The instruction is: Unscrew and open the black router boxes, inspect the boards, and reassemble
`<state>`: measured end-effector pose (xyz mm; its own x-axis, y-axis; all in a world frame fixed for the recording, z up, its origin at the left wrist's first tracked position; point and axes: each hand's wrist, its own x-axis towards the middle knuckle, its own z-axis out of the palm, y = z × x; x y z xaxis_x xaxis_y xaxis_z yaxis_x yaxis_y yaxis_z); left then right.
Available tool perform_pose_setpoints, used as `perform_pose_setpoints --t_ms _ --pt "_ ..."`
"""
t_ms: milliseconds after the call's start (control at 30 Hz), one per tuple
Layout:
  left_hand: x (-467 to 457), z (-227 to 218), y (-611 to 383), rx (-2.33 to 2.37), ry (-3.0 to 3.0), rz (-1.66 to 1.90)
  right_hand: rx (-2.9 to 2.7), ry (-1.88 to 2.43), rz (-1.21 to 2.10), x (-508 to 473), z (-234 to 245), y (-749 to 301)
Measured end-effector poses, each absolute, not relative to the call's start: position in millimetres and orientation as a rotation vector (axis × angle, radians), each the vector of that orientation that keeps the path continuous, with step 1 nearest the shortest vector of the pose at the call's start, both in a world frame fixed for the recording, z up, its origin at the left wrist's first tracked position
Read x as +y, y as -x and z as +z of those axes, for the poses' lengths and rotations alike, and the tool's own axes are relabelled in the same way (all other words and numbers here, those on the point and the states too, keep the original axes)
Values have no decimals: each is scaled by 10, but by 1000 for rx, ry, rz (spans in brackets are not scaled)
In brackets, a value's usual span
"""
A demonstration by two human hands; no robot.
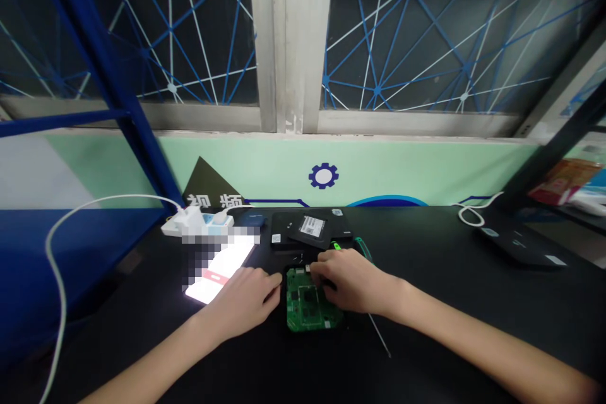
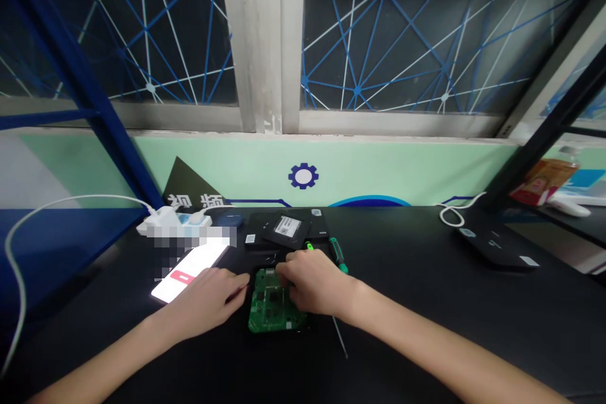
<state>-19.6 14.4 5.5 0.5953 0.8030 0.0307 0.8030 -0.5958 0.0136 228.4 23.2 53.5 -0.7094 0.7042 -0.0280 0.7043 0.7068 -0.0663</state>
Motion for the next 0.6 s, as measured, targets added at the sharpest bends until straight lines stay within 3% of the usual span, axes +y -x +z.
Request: perform_pose_setpoints --t_ms 333,600 --pt "149 100 182 -1462 2853 -110 2951 -1138 -211 280 579 -2331" --pt "166 90 190 -1466 2857 -79 3141 -1130 -476 288 495 -2455"
